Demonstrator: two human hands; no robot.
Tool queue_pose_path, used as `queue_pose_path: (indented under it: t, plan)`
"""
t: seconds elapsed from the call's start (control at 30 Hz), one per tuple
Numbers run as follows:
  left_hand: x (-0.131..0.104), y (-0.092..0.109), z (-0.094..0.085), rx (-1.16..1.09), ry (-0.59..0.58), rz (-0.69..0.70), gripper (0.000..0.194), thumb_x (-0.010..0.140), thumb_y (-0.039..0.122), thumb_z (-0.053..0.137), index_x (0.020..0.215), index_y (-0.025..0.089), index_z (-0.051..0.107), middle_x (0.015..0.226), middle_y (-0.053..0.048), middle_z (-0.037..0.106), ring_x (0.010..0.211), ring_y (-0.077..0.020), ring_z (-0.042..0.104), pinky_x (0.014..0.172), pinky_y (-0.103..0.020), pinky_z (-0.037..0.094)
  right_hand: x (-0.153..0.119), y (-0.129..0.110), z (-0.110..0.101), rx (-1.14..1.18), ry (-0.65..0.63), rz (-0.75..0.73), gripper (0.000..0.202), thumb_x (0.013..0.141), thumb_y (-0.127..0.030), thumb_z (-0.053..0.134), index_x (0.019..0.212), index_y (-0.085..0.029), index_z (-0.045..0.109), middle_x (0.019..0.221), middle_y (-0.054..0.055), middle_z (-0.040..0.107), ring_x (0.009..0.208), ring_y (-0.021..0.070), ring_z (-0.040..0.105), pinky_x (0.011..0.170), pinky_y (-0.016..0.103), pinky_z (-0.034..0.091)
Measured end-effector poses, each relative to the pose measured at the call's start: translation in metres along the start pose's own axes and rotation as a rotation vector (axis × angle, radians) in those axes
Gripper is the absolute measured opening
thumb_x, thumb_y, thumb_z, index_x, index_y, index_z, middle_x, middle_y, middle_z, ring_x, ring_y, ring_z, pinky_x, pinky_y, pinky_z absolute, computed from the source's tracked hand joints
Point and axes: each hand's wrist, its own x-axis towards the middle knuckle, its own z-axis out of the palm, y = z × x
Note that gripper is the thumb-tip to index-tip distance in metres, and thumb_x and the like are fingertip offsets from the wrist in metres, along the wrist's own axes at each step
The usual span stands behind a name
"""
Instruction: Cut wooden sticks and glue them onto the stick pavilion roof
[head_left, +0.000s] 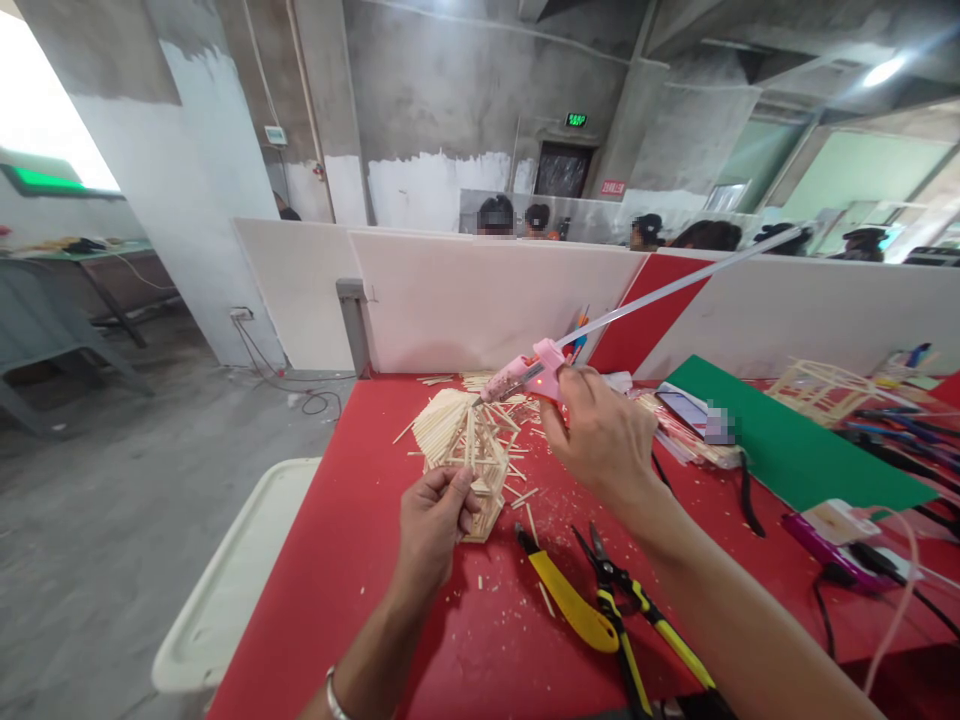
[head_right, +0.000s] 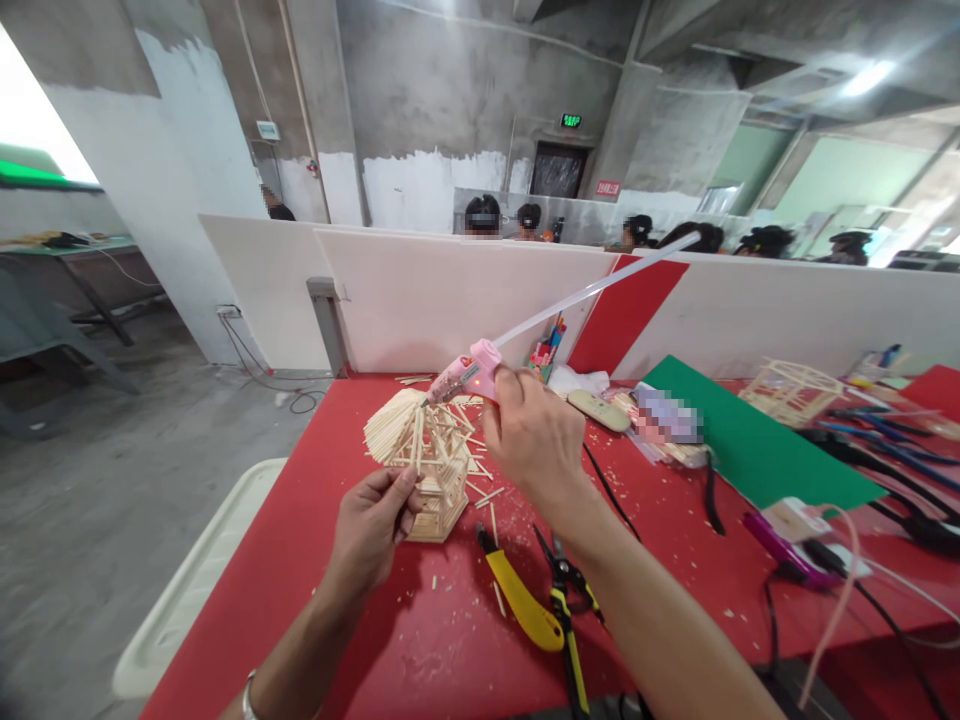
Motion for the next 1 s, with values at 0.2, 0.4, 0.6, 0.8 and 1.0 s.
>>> queue_pose_path:
  t: [0.2,0.4,0.6,0.8,1.0]
  plan:
    - [0.0016,-0.0004,-0.0015,-0.006,-0.029,0.008,0.039,0.063,0.049,0.075,0.063,0.012,0.061,0.044,0.003,0.056,0.031,-0.0022,0.037,0.032,-0.014,0.025,-0.0024,0.0013,0.0008,-0.008,0.034,-0.001,0.024,0.086,-0.028,0.047,0.102,-0.014,0.056,0.082,0.006,0.062,0.065,0.0158,0.051,0.053,0.028,0.022]
    - [0.0037,0.0008,-0.0035,0.013,-0.057,0.014,0.041,0.064,0.051,0.074,0.066,0.012,0.063,0.044,0.003,0.057,0.031,-0.0025,0.039,0.032,-0.014,0.025,-0.0027,0.0017,0.0011,-0.011,0.052,-0.002,0.024,0.085,-0.028,0.048,0.102,-0.014,0.056,0.082,0.006,0.062,0.065,0.0167,0.052,0.053,0.028,0.023]
    - [0.003,0.0034,-0.004,0.015,-0.076,-0.001,0.041,0.064,0.051,0.074,0.063,0.012,0.063,0.043,0.003,0.055,0.031,-0.0021,0.037,0.032,-0.014,0.026,-0.0028,-0.0004,0.0016,0.004,0.063,0.013,0.025,0.086,-0.03,0.048,0.104,-0.015,0.056,0.084,0.006,0.063,0.065,0.0162,0.052,0.053,0.028,0.023]
    - [0.002,0.0055,-0.0021,0.016,-0.063,-0.001,0.041,0.064,0.051,0.074,0.064,0.012,0.064,0.043,0.003,0.054,0.031,-0.0024,0.038,0.032,-0.014,0.026,-0.0042,-0.002,0.0059,0.038,0.036,0.029,0.025,0.085,-0.028,0.049,0.105,-0.015,0.056,0.085,0.006,0.062,0.068,0.017,0.053,0.054,0.027,0.025]
    - [0.0017,0.0064,-0.0028,0.017,-0.085,0.0,0.037,0.068,0.047,0.071,0.066,0.011,0.065,0.047,0.001,0.058,0.032,-0.0033,0.04,0.032,-0.015,0.025,-0.0062,-0.0024,0.0089,0.041,0.052,0.05,0.027,0.084,-0.029,0.05,0.106,-0.015,0.055,0.086,0.006,0.062,0.069,0.0174,0.054,0.054,0.028,0.025]
